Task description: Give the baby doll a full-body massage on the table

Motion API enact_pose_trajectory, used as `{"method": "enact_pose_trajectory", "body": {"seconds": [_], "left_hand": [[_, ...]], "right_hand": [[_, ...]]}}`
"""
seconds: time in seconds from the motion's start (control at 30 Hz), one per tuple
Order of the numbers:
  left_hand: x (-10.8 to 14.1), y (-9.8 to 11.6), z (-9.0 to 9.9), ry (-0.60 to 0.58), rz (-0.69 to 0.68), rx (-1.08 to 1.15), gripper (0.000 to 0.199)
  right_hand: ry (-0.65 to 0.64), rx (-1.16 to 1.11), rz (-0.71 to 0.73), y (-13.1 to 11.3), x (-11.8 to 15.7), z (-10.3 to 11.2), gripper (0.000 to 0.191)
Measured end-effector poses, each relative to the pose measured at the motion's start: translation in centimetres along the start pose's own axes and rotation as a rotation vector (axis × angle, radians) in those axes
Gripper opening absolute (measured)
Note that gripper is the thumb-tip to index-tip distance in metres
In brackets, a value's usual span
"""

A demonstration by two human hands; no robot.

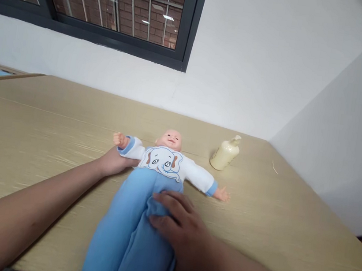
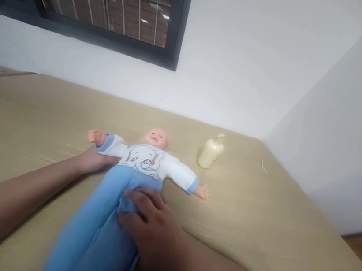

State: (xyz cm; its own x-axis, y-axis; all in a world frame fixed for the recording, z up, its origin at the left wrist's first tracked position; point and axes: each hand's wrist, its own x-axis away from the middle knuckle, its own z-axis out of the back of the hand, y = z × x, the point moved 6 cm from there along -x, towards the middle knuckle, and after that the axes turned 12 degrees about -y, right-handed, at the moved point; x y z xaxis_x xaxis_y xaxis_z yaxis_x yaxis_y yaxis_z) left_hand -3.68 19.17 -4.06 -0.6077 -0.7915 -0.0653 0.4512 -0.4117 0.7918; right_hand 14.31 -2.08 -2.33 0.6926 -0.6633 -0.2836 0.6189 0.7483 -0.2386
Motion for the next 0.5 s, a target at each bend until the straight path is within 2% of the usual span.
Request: {"method": "enact_pose_trajectory", "body": {"seconds": [0.17, 0.3, 0.4, 0.5], "left_hand": [[1.1, 1.6, -0.5, 0.016, -0.069, -0.054, 0.026], [1.8, 2.6, -0.7, 0.031, -0.008, -0.224, 0.025], [1.7, 3.6, -1.2, -0.049, 0.032, -0.443, 0.018], [1.4, 4.4, -1.6, -0.121, 0.022, -0.604, 0.017]], "right_hand": [[0.173, -0.26, -0.193, 3.1, 0.8, 1.8, 0.062], [0.327, -0.319, -0.303, 5.4, 1.2, 1.6, 0.062], [0.325, -0.362, -0.351, 6.7, 1.1, 0.5, 0.052], [0.262, -0.369, -0.327, 7.2, 0.8, -0.3, 0.048]]}}
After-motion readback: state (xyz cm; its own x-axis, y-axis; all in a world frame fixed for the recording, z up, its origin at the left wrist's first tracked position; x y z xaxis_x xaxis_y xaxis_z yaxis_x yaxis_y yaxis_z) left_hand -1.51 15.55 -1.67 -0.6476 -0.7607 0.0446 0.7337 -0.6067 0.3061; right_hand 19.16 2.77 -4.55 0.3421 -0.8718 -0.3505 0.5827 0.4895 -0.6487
